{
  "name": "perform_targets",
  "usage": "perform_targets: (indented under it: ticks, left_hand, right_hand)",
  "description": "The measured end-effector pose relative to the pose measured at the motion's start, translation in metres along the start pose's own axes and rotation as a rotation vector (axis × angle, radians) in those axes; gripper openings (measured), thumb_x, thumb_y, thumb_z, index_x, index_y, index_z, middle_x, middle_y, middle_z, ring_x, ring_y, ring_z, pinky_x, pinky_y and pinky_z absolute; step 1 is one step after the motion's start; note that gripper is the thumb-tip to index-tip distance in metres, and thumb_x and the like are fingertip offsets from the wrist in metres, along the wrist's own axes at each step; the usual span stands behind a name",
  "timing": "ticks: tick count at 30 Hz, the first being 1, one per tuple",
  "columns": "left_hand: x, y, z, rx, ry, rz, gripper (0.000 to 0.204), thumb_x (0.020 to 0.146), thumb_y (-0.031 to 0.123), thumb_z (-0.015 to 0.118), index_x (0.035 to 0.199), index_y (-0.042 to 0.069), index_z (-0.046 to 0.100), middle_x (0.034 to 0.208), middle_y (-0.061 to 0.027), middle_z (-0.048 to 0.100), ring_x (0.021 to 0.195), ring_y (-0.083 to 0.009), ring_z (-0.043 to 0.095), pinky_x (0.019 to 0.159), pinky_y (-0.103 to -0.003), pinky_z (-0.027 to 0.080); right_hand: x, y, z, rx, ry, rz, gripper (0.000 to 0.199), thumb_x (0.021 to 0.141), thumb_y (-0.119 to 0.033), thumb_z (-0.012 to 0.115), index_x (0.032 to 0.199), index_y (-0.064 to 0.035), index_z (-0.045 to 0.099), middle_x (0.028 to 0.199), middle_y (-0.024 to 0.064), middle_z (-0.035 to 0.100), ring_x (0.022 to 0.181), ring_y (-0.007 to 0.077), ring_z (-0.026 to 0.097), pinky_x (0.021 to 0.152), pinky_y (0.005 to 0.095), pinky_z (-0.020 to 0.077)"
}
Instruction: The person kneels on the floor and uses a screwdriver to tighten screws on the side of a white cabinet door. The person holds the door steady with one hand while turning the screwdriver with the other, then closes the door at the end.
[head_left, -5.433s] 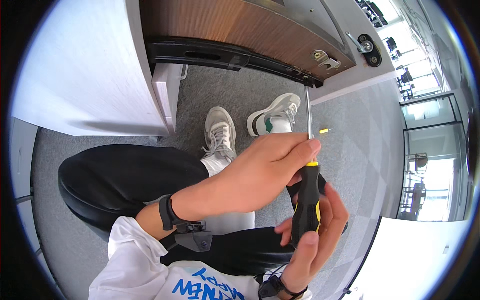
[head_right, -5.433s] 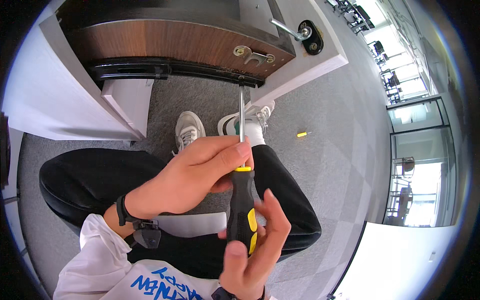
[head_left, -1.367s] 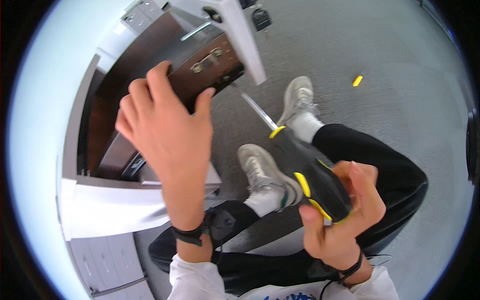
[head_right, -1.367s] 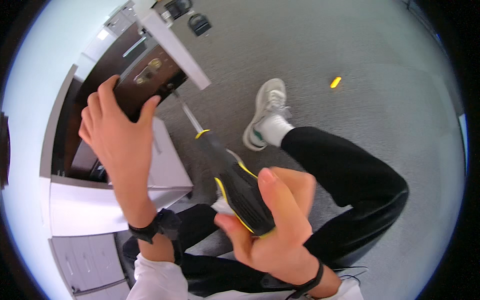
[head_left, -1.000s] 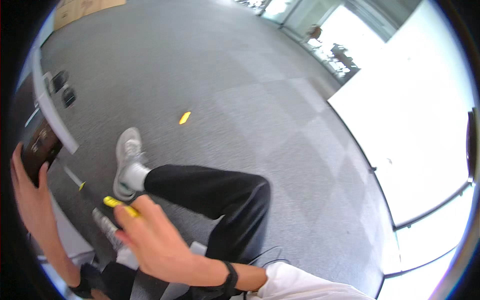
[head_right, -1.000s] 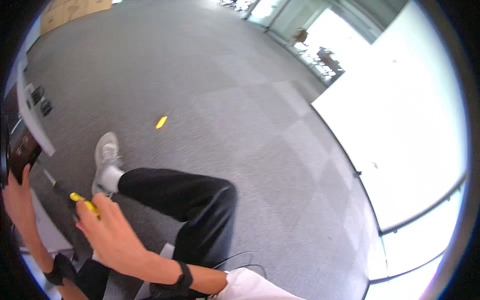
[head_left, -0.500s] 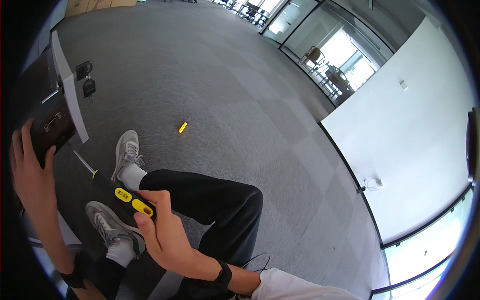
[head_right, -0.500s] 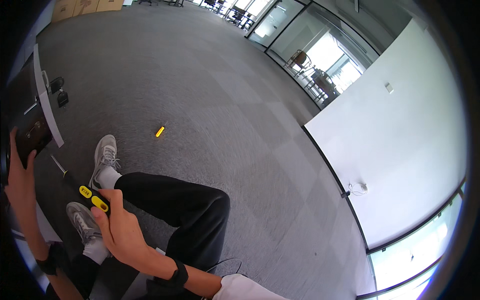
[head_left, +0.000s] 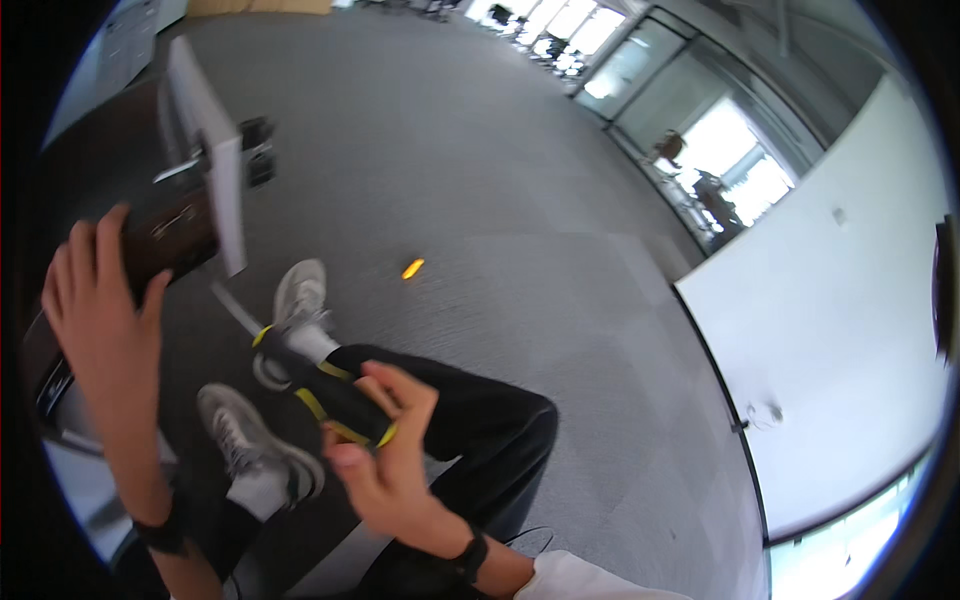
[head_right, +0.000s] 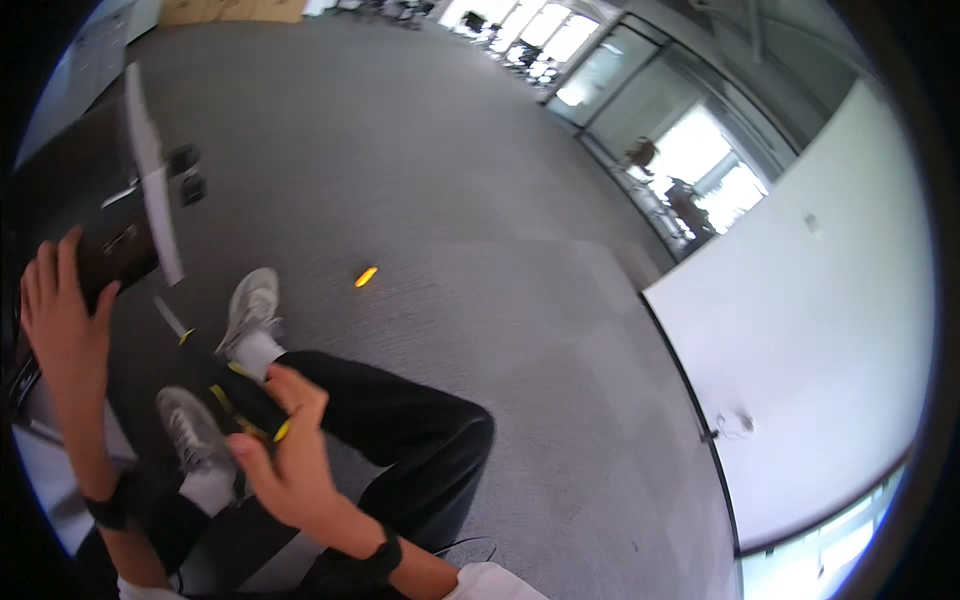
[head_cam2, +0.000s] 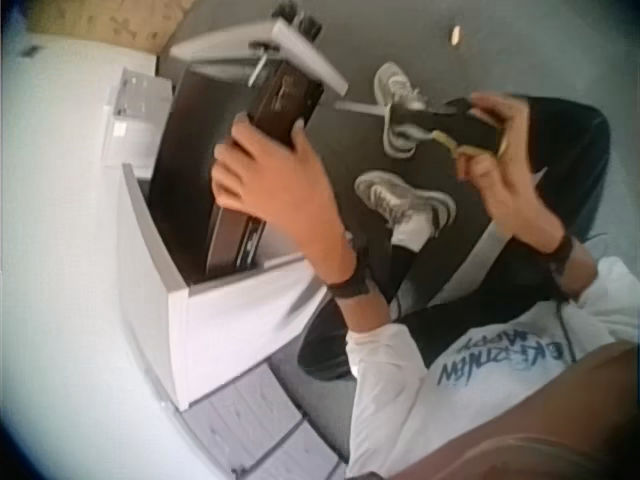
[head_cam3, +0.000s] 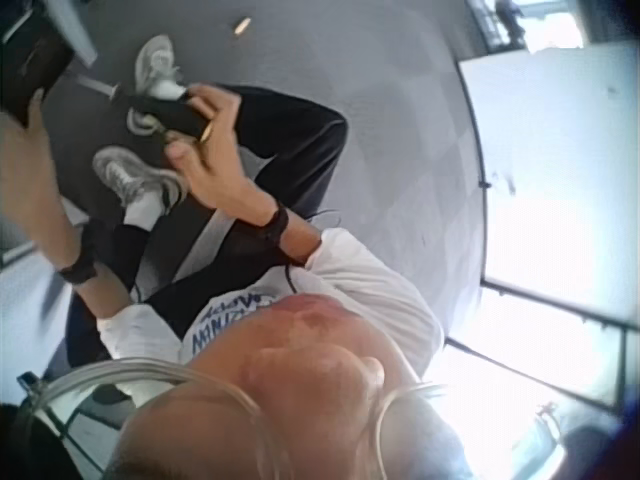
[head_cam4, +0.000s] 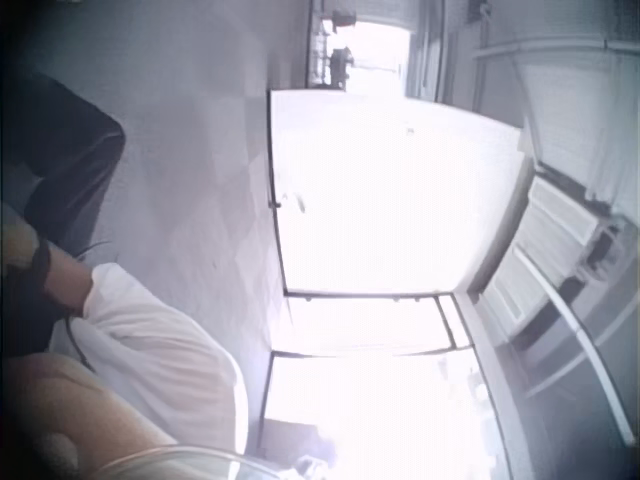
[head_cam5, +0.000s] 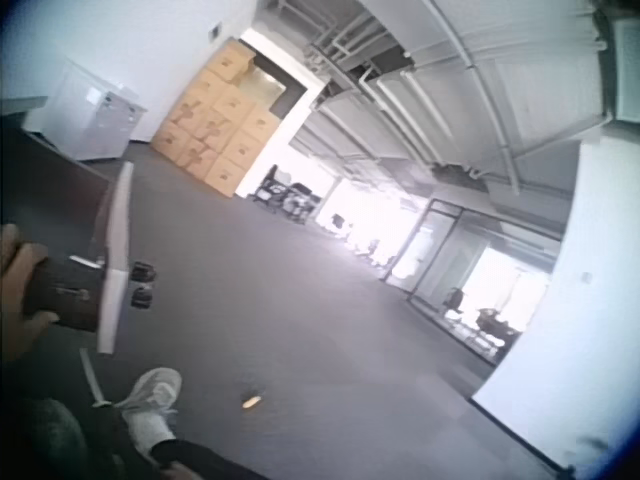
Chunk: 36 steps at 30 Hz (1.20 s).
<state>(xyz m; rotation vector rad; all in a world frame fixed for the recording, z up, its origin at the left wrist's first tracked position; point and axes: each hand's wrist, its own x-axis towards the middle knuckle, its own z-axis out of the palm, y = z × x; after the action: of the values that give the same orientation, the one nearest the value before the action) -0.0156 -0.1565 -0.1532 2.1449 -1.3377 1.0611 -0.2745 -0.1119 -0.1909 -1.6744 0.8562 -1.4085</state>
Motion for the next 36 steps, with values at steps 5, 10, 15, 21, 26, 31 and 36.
perform_targets:
  ticks: [5,10,15,21,26,31,36]
  left_hand:
    - [-0.004,0.006,-0.014,-0.156,0.153,0.098,0.062,0.071,0.022,0.089,0.126,0.016,0.061,0.116,-0.0071,0.058,0.117,-0.0290,0.055,0.106,-0.048,0.038]
    - [-0.004,0.007,-0.015,-0.177,0.133,0.076,0.057,0.071,0.022,0.089,0.120,0.012,0.062,0.111,-0.0095,0.058,0.111,-0.0301,0.055,0.104,-0.047,0.038]
    - [-0.007,0.007,-0.020,-0.181,0.140,0.059,0.056,0.069,0.022,0.090,0.117,0.013,0.062,0.108,-0.0091,0.058,0.109,-0.0292,0.055,0.104,-0.047,0.038]
    - [-0.011,0.004,-0.027,-0.203,0.094,0.045,0.062,0.070,0.022,0.090,0.125,0.014,0.062,0.113,-0.0093,0.060,0.114,-0.0314,0.056,0.107,-0.048,0.037]
    - [-0.013,0.005,-0.031,-0.190,0.106,0.069,0.062,0.069,0.020,0.090,0.124,0.013,0.062,0.111,-0.0080,0.060,0.111,-0.0305,0.056,0.105,-0.047,0.038]
    - [-0.014,0.006,-0.034,-0.204,0.119,0.058,0.061,0.068,0.020,0.090,0.122,0.013,0.063,0.109,-0.0066,0.060,0.109,-0.0291,0.057,0.104,-0.047,0.038]
    - [-0.014,0.005,-0.037,-0.195,0.117,0.070,0.061,0.068,0.020,0.090,0.122,0.014,0.063,0.109,-0.0068,0.060,0.108,-0.0293,0.057,0.104,-0.047,0.038]
  right_hand:
    - [-0.011,-0.001,0.004,-0.122,0.152,0.229,0.048,0.110,-0.047,0.042,0.127,-0.0019,0.043,0.081,0.0077,0.055,0.060,0.0108,0.050,0.053,0.0266,0.0398]
    - [-0.015,0.006,0.000,-0.436,-0.021,-0.213,0.044,0.092,0.004,0.067,0.131,-0.0007,0.047,0.119,0.0179,0.042,0.104,0.0230,0.048,0.081,0.0340,0.0460]
    - [-0.012,0.005,-0.001,-0.529,-0.091,-0.394,0.049,0.081,0.012,0.073,0.122,-0.0048,0.050,0.122,0.0204,0.038,0.102,0.0274,0.047,0.082,0.0350,0.0456]
    - [-0.023,-0.012,0.007,-0.133,-0.001,-0.008,0.059,0.098,-0.035,0.068,0.135,0.0009,0.040,0.124,0.0227,0.050,0.090,0.0210,0.062,0.072,0.0292,0.0505]
    - [-0.035,-0.028,0.003,-0.268,-0.071,0.302,0.053,0.109,-0.040,0.047,0.136,0.0052,0.040,0.103,0.0149,0.057,0.076,0.0136,0.059,0.069,0.0251,0.0461]
    - [-0.040,-0.016,0.008,-0.586,-0.045,-0.138,0.033,0.094,-0.007,0.066,0.123,-0.0006,0.052,0.107,0.0170,0.052,0.088,0.0219,0.054,0.073,0.0327,0.0428]
    - [-0.036,-0.011,0.006,-0.692,-0.048,-0.345,0.057,0.082,-0.001,0.080,0.129,-0.0029,0.047,0.112,0.0204,0.050,0.092,0.0267,0.057,0.072,0.0363,0.0470]
